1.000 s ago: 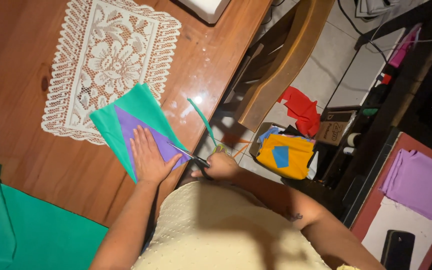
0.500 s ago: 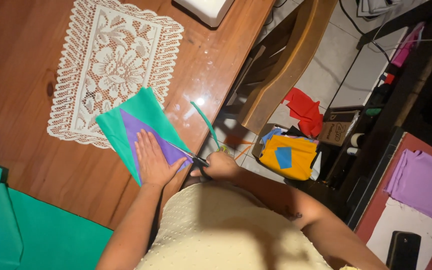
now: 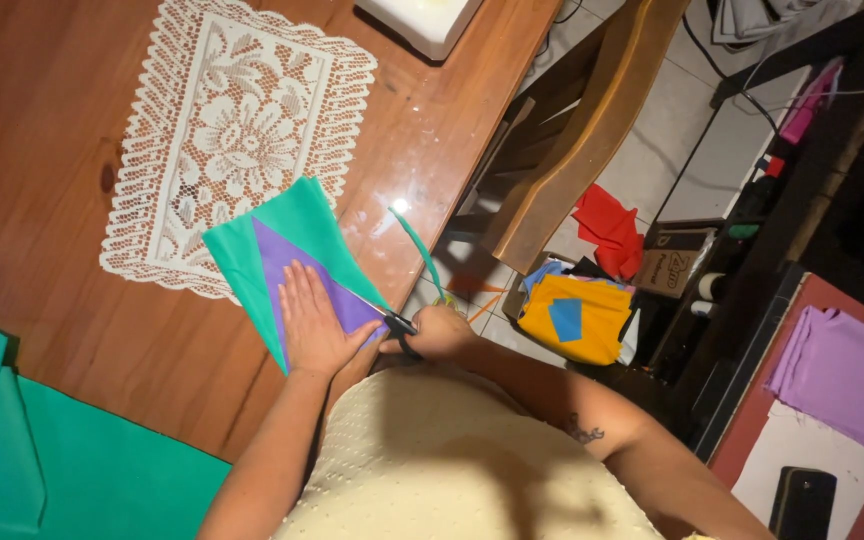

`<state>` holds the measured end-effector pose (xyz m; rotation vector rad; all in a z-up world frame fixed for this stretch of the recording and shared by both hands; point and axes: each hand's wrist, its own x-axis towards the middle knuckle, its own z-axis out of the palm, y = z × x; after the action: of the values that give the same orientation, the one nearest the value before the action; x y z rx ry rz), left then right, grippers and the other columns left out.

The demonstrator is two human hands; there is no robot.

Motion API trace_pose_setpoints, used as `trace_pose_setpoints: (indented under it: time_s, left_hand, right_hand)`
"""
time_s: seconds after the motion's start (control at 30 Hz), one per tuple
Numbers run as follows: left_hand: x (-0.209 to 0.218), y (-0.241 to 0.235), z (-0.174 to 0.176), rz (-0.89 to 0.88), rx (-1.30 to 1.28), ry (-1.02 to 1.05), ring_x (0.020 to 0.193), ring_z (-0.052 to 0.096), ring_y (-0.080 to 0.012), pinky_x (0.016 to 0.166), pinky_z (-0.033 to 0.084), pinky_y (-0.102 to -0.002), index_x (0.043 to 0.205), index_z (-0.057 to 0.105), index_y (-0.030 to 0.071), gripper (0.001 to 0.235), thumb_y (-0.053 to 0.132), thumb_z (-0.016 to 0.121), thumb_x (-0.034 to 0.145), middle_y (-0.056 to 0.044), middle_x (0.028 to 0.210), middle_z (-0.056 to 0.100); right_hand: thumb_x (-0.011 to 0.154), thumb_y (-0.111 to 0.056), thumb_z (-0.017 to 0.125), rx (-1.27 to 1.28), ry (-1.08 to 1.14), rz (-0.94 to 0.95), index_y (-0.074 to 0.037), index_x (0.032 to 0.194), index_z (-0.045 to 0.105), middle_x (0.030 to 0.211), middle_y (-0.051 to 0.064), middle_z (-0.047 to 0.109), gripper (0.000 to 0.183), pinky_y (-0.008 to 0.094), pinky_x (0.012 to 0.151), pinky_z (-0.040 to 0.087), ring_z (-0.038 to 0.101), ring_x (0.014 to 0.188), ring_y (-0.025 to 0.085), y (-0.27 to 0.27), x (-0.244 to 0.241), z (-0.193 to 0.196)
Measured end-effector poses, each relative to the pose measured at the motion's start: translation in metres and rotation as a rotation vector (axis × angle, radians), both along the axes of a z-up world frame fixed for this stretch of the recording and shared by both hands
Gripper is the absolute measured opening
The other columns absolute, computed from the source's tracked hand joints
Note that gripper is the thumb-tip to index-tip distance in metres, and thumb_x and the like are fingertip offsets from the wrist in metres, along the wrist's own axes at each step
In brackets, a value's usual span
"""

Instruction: Cutting green fabric into triangular shapes using a purple fabric template and scissors on a wooden table.

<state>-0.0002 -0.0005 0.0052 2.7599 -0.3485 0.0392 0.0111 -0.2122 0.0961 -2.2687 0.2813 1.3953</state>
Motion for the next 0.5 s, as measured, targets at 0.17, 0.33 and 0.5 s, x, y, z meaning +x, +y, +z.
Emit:
trace_pose_setpoints:
  time_s: [0.17,0.33,0.5]
  left_hand:
    - [-0.001,0.001,-0.007,-0.010,-0.003,-0.006,0.153,0.019,-0.0523,0.126,0.014,-0.062,0.155,0.022,-0.014,0.142,0.085,0.069,0.063,-0.039,0.162,0.021]
    - [0.000,0.000,0.001,-0.004,-0.018,-0.004,0.153,0.018,-0.0524,0.126,0.013,-0.061,0.155,0.021,-0.014,0.143,0.086,0.067,0.064,-0.039,0.162,0.020]
    - [0.000,0.001,-0.001,-0.013,-0.016,0.015,0.154,0.017,-0.0518,0.126,0.012,-0.061,0.155,0.019,-0.014,0.143,0.085,0.068,0.064,-0.039,0.163,0.018]
  right_hand:
    - [0.090,-0.042,0.063,-0.036,0.008,-0.048,-0.023,0.097,0.080,0.120,0.015,0.073,0.026,0.044,0.105,0.054,0.065,0.125,0.034,-0.002,-0.011,-0.016]
    - [0.091,-0.041,0.059,-0.064,0.048,-0.079,-0.021,0.103,0.079,0.118,0.015,0.074,0.031,0.043,0.105,0.054,0.066,0.124,0.032,0.011,0.008,0.045]
    - [0.089,-0.044,0.063,-0.067,0.028,-0.021,-0.021,0.104,0.080,0.128,0.016,0.071,0.033,0.046,0.105,0.054,0.063,0.128,0.035,0.014,0.014,0.025]
